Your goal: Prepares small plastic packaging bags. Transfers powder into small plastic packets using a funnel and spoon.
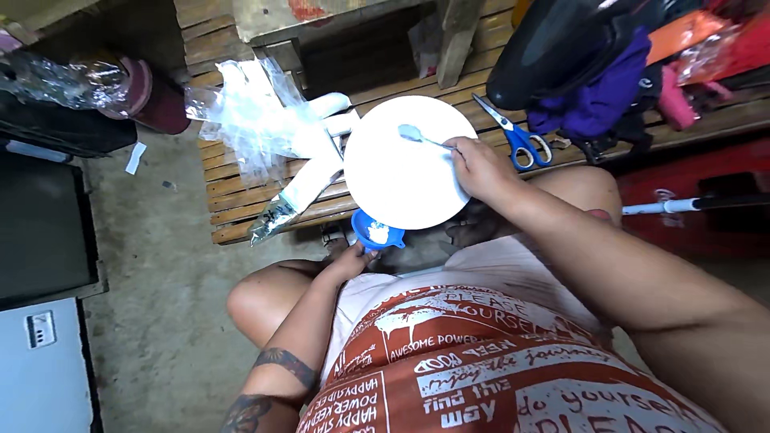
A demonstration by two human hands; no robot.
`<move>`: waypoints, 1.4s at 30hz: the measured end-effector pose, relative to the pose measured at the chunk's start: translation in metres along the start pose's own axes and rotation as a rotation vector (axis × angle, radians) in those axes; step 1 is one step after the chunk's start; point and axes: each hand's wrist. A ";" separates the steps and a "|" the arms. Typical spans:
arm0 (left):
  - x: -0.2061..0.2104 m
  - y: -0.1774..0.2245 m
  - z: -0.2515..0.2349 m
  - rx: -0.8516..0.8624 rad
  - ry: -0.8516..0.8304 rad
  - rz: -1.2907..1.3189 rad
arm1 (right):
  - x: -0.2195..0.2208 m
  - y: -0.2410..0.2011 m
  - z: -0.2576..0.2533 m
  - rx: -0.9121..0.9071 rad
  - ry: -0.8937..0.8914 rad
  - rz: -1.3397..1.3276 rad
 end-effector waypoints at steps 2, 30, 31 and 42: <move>-0.001 0.001 0.001 0.001 0.000 0.001 | 0.008 0.000 0.006 -0.051 -0.019 0.045; -0.005 0.001 0.000 0.013 -0.032 0.002 | -0.001 -0.015 -0.010 -0.253 -0.164 0.037; -0.005 0.000 0.000 0.009 -0.032 0.010 | -0.004 -0.015 -0.009 -0.254 -0.157 0.009; -0.006 -0.002 -0.002 0.003 -0.027 0.008 | -0.005 -0.016 -0.019 -0.185 -0.191 -0.047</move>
Point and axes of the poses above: each hand's wrist, its own z-axis away from the middle knuckle, its own x-axis out of the palm, y = z × x, and after that the axes turned 10 degrees about x, right-handed
